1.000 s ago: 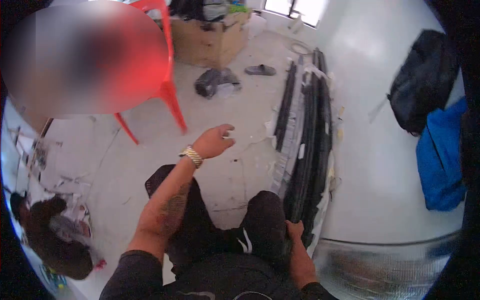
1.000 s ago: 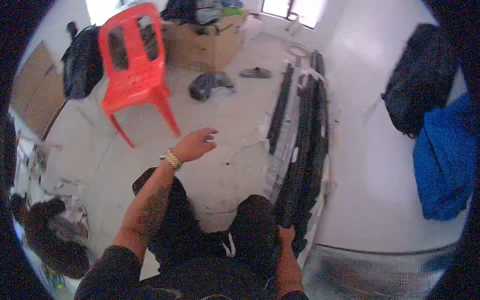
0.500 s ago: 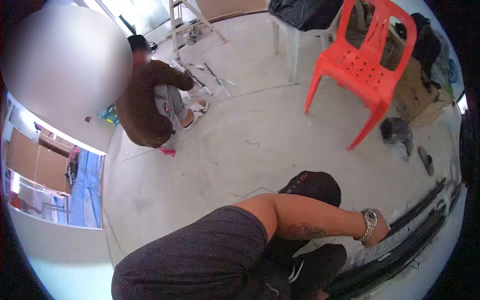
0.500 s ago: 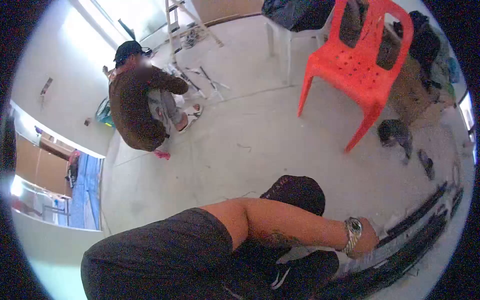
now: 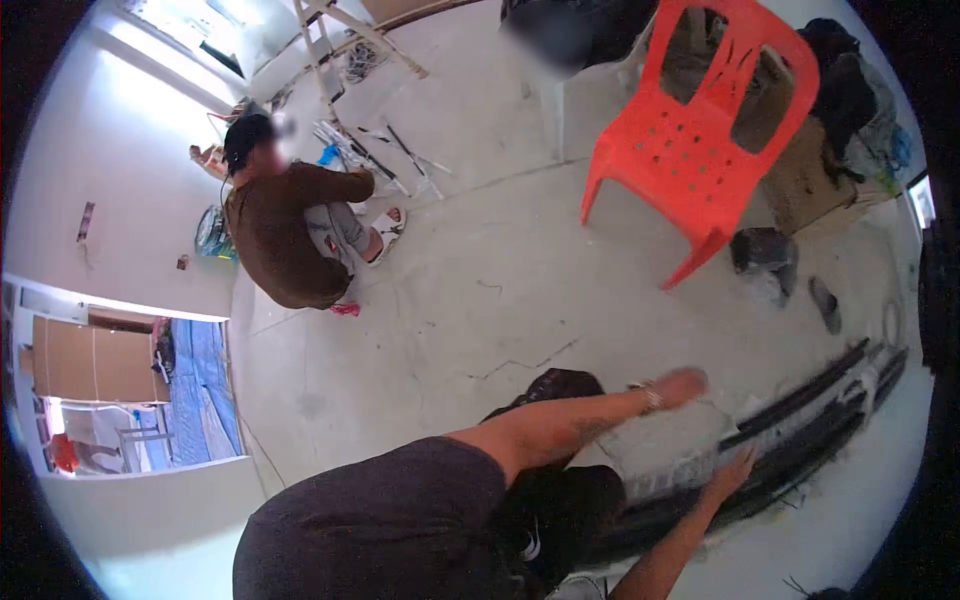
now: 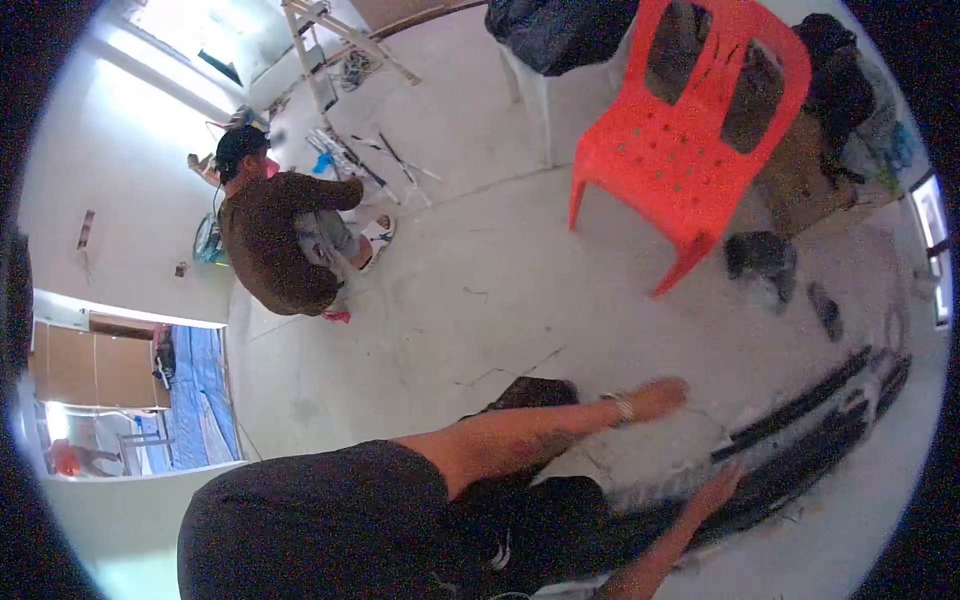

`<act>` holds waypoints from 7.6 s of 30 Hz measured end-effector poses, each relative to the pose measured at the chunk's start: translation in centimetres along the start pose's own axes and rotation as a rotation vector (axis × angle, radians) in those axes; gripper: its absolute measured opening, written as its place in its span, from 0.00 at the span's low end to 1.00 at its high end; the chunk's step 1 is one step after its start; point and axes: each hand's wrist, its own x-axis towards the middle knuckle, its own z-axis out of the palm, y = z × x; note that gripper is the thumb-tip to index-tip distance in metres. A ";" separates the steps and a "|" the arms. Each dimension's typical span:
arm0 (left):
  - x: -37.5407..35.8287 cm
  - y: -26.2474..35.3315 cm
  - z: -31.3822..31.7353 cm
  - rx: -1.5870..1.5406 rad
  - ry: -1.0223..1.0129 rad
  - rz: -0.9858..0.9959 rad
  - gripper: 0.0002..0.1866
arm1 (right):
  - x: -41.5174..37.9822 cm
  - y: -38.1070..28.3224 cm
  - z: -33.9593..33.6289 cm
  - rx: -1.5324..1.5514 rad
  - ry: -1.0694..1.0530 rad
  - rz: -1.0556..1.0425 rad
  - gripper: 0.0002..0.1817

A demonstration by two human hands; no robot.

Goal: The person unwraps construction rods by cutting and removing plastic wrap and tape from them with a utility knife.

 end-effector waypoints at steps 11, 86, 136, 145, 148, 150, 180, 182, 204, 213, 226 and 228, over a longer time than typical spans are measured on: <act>-7.8 36.3 -41.9 -0.572 0.450 -0.340 0.25 | -10.3 -45.1 -14.6 0.535 -0.278 -0.204 0.32; -24.9 -20.0 -73.9 -0.455 0.868 -1.525 0.10 | 32.4 -80.1 26.5 -0.947 -1.384 -0.325 0.13; -32.3 -32.0 -81.6 0.131 1.260 -1.554 0.14 | -1.0 -115.6 48.9 0.370 -1.697 -0.570 0.15; -41.9 -48.7 -83.4 0.055 1.473 -1.677 0.27 | 0.3 -118.9 51.3 0.556 -1.614 -0.565 0.13; -45.3 -51.3 -86.1 0.174 1.407 -1.890 0.33 | 1.5 -119.5 50.4 0.542 -1.659 -0.453 0.13; -49.9 -55.2 -85.3 0.028 1.431 -1.954 0.37 | 2.2 -120.3 50.2 0.539 -1.650 -0.386 0.13; -27.8 -32.0 -77.0 -0.068 1.154 -1.284 0.17 | -2.6 -117.7 50.5 0.310 -1.904 -0.313 0.18; -23.8 -28.7 -78.0 -0.198 1.235 -1.342 0.14 | -2.3 -116.7 51.2 0.471 -2.047 0.124 0.24; -20.6 -29.1 -80.6 0.160 1.007 -1.333 0.09 | 5.2 -121.6 52.1 0.971 -1.700 -0.096 0.21; -17.7 -32.0 -75.4 0.085 1.096 -1.375 0.10 | 8.7 -123.2 52.0 1.288 -1.558 0.256 0.23; -19.4 -33.8 -74.7 -0.329 1.176 -1.000 0.11 | 9.7 -123.2 53.1 1.269 -1.528 0.292 0.21; -19.8 -33.8 -74.8 -0.349 1.206 -0.965 0.11 | 10.6 -123.7 53.3 1.279 -1.524 0.282 0.22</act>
